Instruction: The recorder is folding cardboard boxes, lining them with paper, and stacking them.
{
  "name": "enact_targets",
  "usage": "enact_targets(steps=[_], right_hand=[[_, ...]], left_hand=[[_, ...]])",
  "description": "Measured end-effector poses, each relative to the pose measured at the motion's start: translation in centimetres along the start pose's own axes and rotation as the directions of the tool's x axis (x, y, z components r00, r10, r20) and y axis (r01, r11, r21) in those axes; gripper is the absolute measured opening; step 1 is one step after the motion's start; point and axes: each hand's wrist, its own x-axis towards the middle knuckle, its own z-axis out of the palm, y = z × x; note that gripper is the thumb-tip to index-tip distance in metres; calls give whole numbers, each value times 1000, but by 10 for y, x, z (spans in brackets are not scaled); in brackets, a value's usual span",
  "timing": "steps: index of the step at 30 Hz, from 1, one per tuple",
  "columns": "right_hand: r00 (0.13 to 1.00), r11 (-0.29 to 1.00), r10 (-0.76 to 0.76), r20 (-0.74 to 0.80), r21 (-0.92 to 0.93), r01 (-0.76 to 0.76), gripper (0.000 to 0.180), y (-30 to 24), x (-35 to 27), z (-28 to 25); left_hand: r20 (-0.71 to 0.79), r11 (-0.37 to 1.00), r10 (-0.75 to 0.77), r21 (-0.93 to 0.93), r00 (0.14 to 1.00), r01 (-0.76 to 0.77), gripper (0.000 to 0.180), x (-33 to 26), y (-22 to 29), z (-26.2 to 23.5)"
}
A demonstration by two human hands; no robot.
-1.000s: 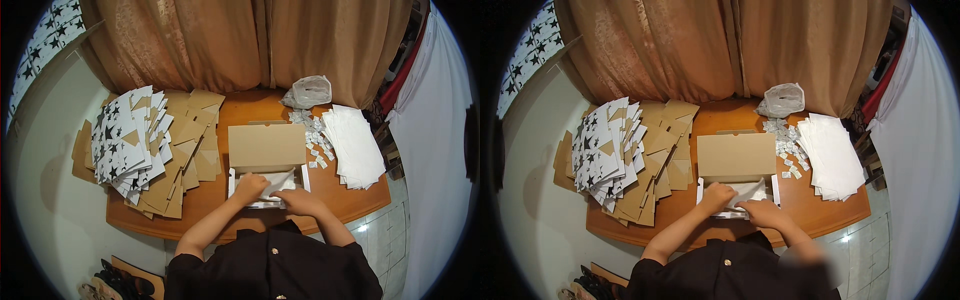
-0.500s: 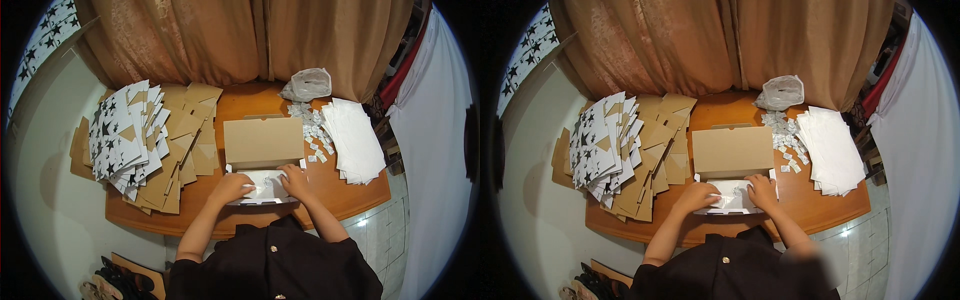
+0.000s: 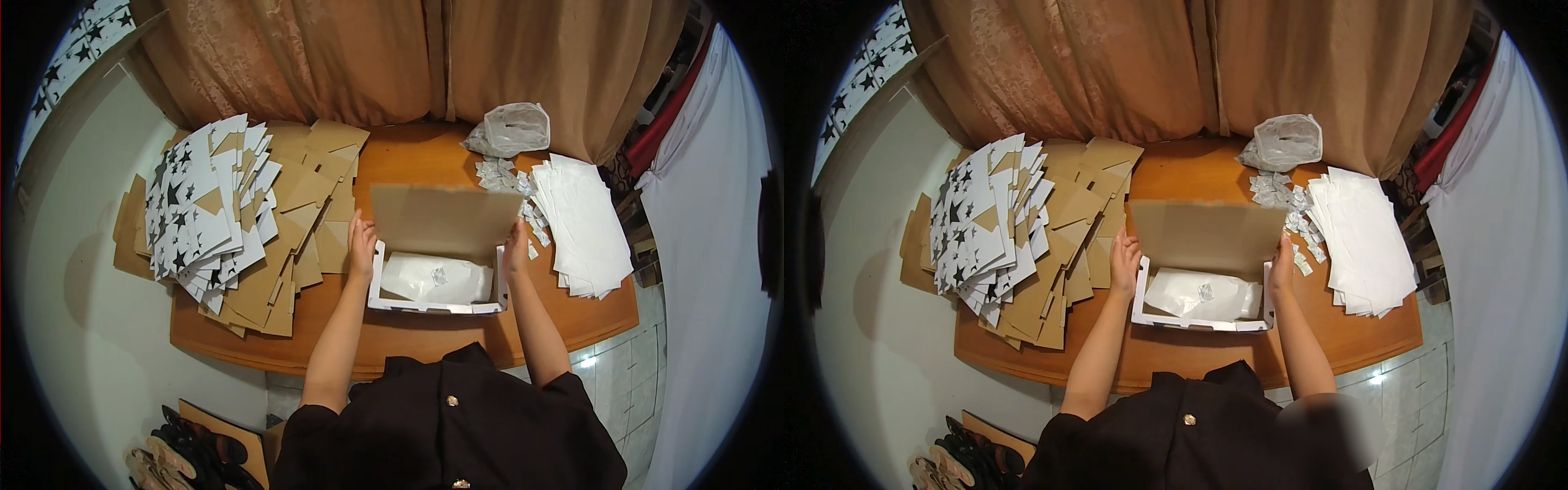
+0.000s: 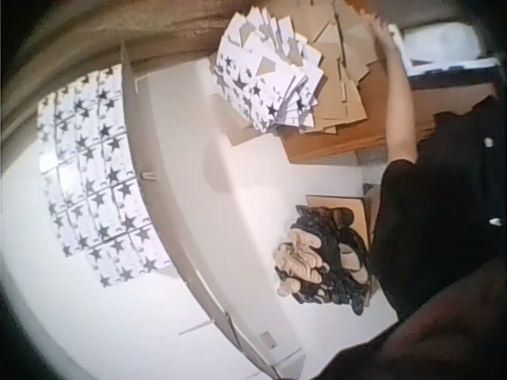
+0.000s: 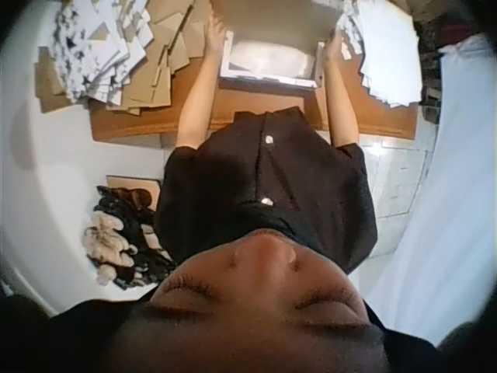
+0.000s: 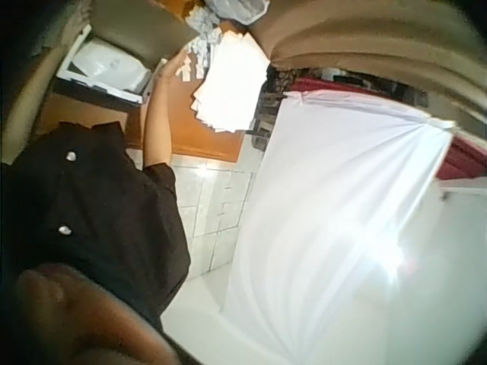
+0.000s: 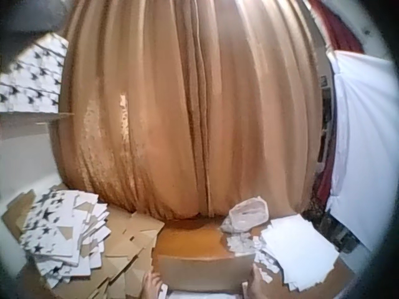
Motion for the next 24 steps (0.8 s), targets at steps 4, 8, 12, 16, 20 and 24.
enact_targets(steps=[4, 8, 12, 16, 20, 24], right_hand=[[991, 991, -112, 72, 81, 106, 41, -28, -24, 15], [939, 878, -260, 224, -351, 326, 40, -56, -67, 13], [903, 725, -273, 333, -545, 420, 33, -58, -110, 0], [882, 643, -256, 396, -612, 461, 36, -55, -132, -3], [860, 269, -171, 481, -817, 511, 37, -66, -154, 16], [811, 62, -92, 577, -810, 583, 41, -68, -167, 43]], left_hand=[[121, 962, 243, 94, 962, -255, 57, -14, 12, -7], [111, 602, 719, 393, 686, -695, 43, -61, 16, -11], [427, 298, 716, 529, 552, -795, 27, -114, -22, -35], [742, 53, 424, 552, 519, -832, 19, -137, -29, -16], [732, -48, 484, 569, 479, -821, 18, -138, -51, -27], [666, -151, 630, 610, 400, -778, 20, -146, -71, -37]])
